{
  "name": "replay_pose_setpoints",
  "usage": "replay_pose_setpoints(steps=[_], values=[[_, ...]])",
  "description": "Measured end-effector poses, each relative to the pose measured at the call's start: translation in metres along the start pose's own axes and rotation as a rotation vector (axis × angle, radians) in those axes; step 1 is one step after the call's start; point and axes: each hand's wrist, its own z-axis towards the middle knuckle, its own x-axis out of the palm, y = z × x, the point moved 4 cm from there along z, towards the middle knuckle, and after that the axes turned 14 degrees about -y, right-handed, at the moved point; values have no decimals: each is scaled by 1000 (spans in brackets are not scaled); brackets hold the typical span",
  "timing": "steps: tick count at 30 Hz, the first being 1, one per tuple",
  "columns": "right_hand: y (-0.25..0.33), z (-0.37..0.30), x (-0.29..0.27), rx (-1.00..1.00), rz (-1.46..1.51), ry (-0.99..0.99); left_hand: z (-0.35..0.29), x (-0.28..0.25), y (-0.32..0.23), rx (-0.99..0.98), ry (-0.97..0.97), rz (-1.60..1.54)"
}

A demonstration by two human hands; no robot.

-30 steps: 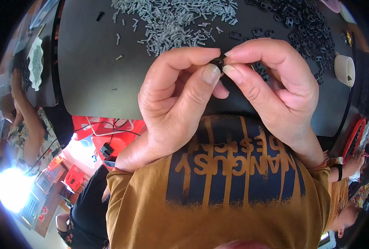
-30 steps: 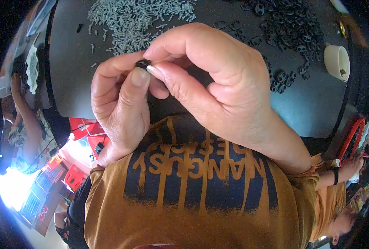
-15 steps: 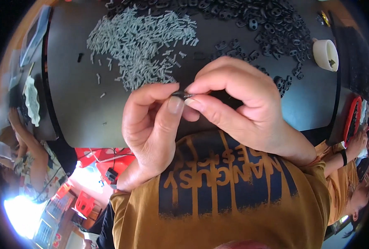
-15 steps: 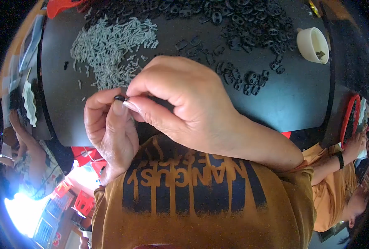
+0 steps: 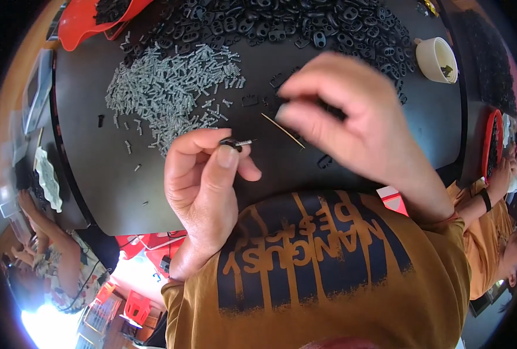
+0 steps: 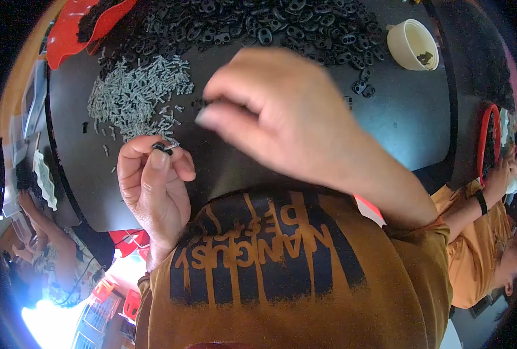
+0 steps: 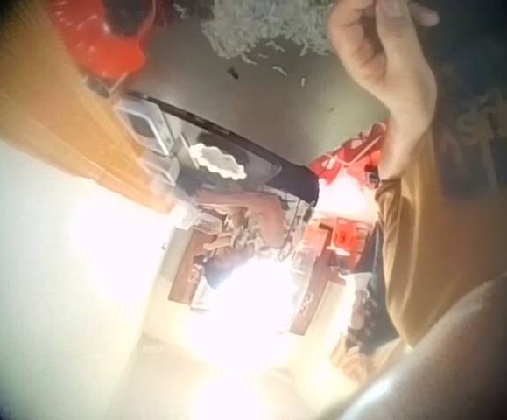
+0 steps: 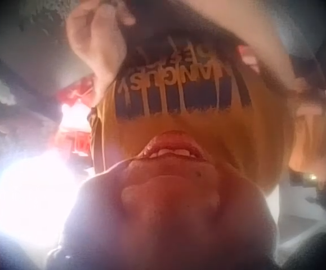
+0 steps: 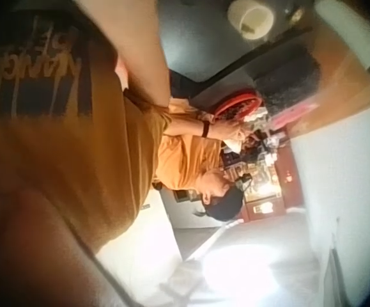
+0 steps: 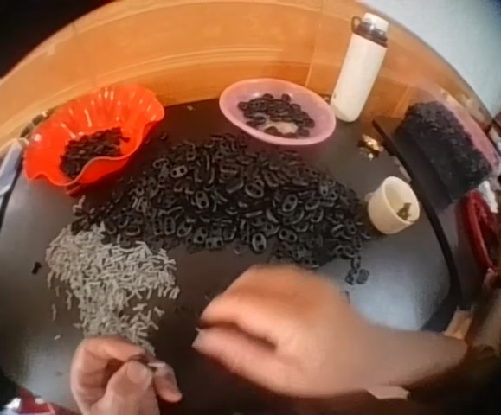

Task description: The person assembles plastic cord locks by inserting springs and inner pieces into the outer housings by hand and with a thin stick.

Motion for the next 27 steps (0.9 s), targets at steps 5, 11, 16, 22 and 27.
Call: replay_pose_setpoints(steps=[5, 11, 16, 22, 27], values=[[-33, 16, -20, 42, -455, -126, 3, -3, 5, -10, -42, -8], [-36, 22, -10, -170, -620, -123, 2, -5, 6, -23, -20, -14], [-33, 20, -9, 12, -355, -73, 0, -6, 6, -39, -34, -8], [-16, -11, 0, 748, 769, -43, 2, 3, -4, -12, 18, -59], [-1, -28, 11, 883, 1076, -47, 2, 18, -9, 12, 89, -35]])
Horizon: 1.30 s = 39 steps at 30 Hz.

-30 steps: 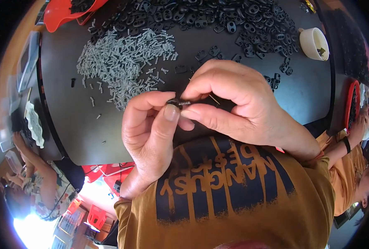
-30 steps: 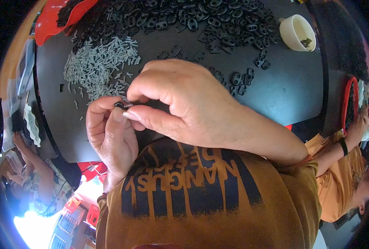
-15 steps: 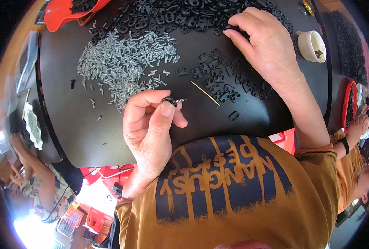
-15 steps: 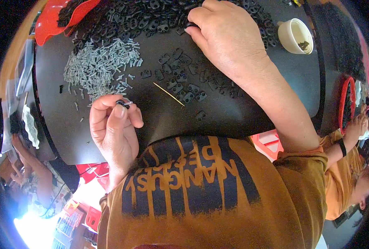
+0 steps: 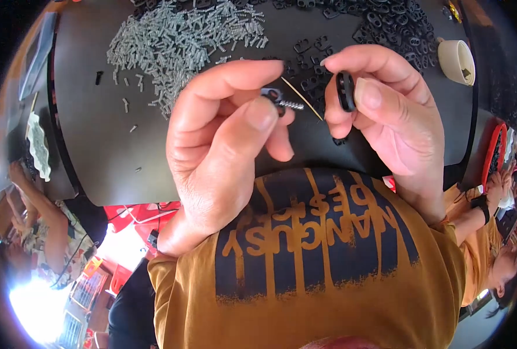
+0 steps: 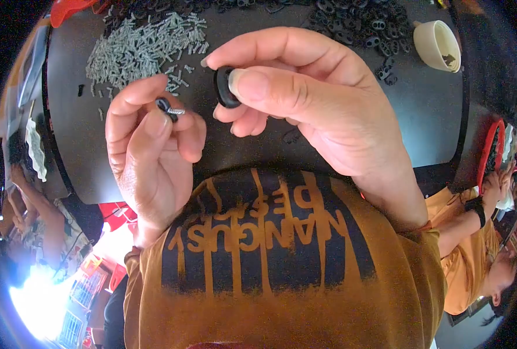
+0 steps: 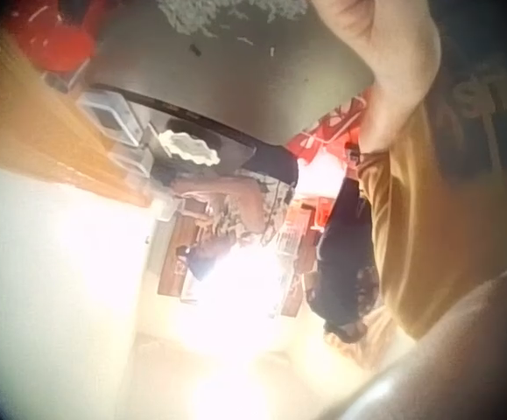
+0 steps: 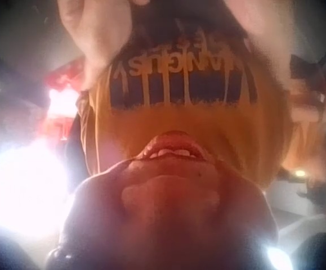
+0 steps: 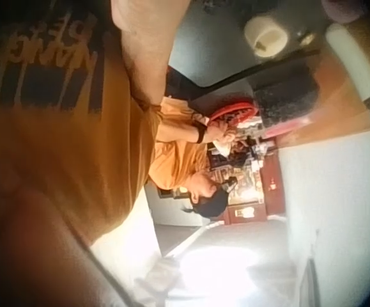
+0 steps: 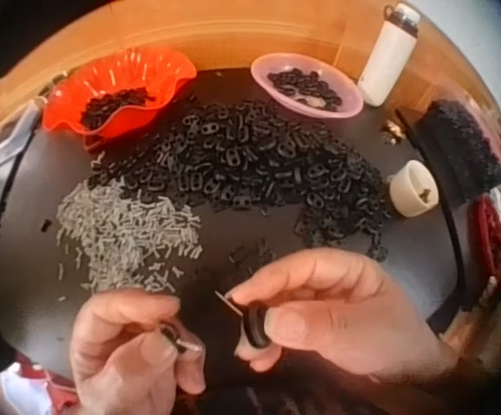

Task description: The person assembles plastic cord locks by inserting springs and inner pieces into the outer housings by hand and with a thin stick.

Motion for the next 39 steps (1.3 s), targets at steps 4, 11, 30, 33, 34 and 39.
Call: replay_pose_setpoints(steps=[4, 11, 30, 33, 34, 39], values=[[-2, -9, 5, -16, -8, -32, -4, 6, 0, -11, 15, -15], [-3, -10, 1, -82, -35, -48, -7, 12, 3, 13, 23, 19], [-6, -7, -5, -36, -7, 12, -6, 11, 6, -19, -34, 5], [-7, -6, -4, -80, 9, -44, -6, 10, 6, -20, -39, 6], [-7, -6, -5, -68, -4, -48, -6, 10, 5, -8, -40, 13], [-9, -7, -4, -29, -28, -47, -7, 11, 6, 34, -27, 39]])
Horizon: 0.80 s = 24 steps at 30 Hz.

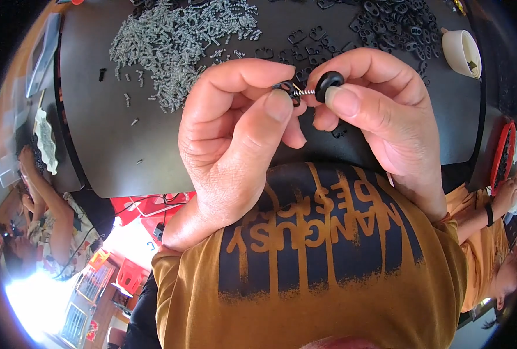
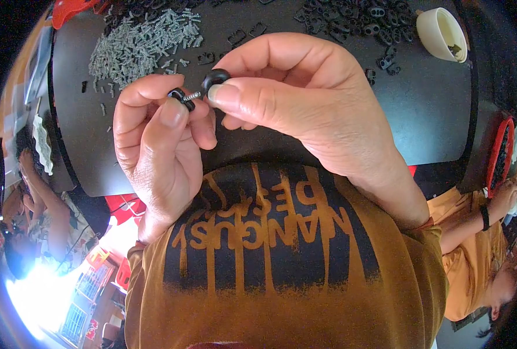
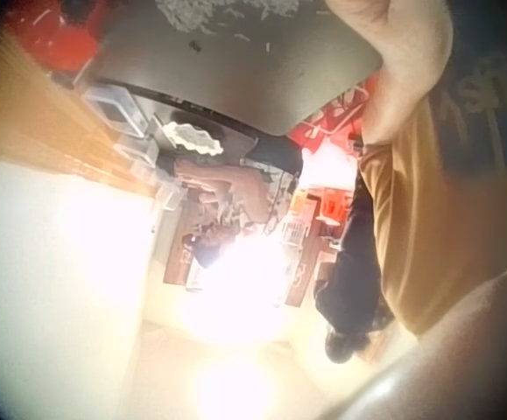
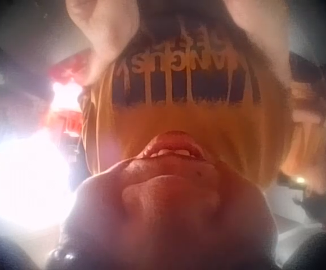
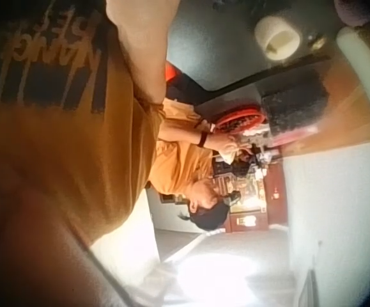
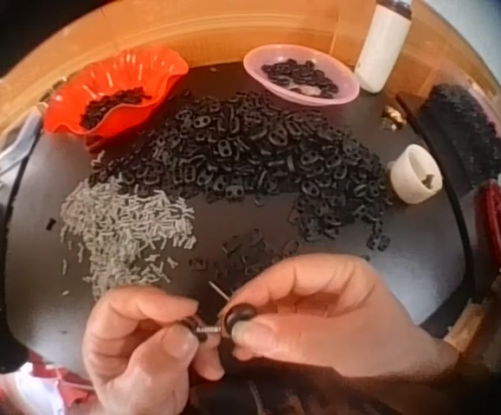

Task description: The person assembles plastic cord locks by inserting springs and inner pieces into the outer housings by hand and with a thin stick.

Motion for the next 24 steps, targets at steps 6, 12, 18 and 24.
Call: replay_pose_setpoints(steps=[6, 12, 18, 24], values=[[-3, 1, -1, 51, 7, 12, -1, 0, 0, 46, 14, 41], [-2, 2, 0, 44, -31, -3, -1, -2, 0, 70, -11, 91], [1, 1, 3, 10, -83, 5, -1, -4, -1, 167, -3, 140], [0, 0, 5, 29, -52, -1, -1, -5, 0, 141, -15, 128]])
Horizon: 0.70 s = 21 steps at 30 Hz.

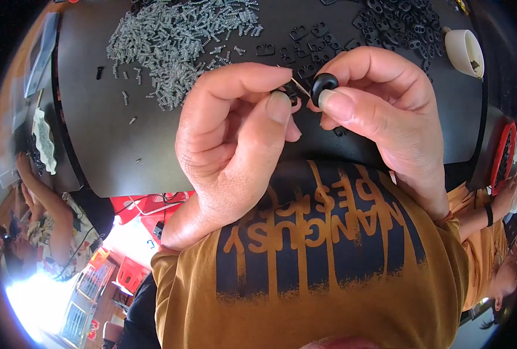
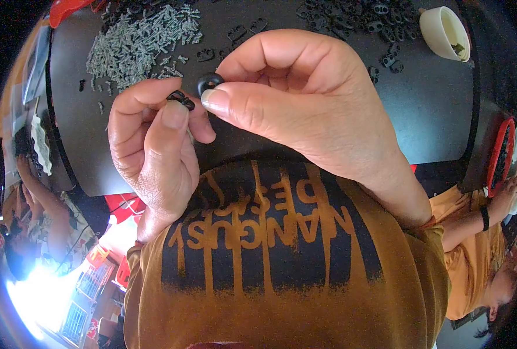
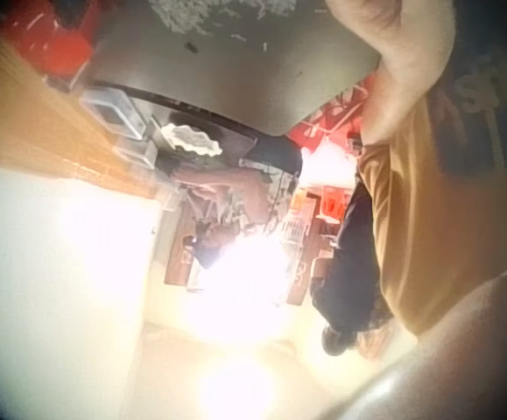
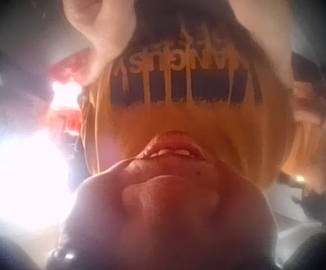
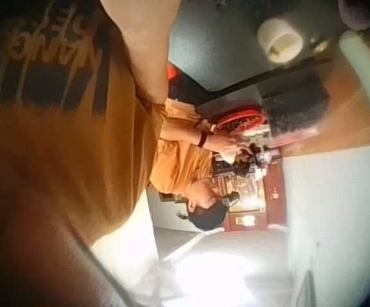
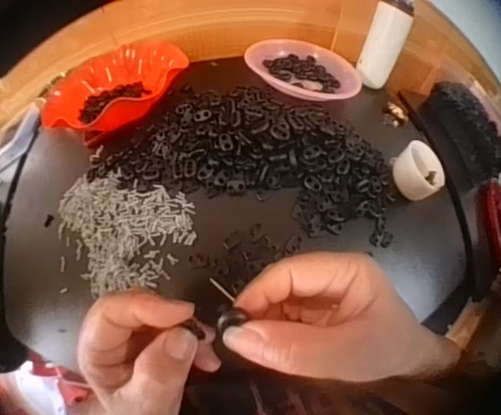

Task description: The person assembles plastic cord locks by inserting springs and inner pieces into the outer housings by hand and with a thin stick.

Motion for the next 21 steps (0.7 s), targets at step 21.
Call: replay_pose_setpoints(steps=[21], values=[[57, 30, 6, -457, -1160, -118, -13, -46, 14, -38, -180, 0]])
